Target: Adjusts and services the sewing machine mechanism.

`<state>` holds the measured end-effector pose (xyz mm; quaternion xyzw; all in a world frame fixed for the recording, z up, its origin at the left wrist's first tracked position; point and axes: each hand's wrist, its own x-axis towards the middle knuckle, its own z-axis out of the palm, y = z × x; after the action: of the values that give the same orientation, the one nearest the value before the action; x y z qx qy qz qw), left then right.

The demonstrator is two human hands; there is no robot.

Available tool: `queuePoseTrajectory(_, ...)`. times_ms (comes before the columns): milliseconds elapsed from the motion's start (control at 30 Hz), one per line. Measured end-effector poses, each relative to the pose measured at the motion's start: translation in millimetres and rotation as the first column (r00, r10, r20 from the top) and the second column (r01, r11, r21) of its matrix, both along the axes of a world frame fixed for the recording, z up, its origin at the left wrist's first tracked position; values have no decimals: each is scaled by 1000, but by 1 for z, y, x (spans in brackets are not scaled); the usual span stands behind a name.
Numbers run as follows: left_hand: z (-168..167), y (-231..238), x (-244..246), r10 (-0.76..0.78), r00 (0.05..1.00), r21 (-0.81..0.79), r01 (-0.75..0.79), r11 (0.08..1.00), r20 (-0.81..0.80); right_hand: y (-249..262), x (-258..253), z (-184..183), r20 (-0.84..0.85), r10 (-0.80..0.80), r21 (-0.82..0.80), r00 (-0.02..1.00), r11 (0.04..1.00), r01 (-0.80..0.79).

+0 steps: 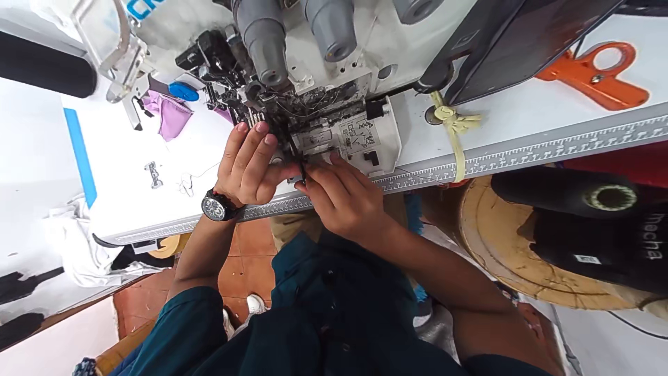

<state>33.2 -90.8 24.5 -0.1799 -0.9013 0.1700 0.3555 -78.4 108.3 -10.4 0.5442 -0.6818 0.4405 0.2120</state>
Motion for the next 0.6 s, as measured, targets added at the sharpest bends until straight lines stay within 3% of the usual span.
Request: queuePoseTrajectory(600, 1, 9, -3, 36, 999, 31, -36, 999, -16, -6, -2, -5, 10, 48, -151, 999, 987, -46)
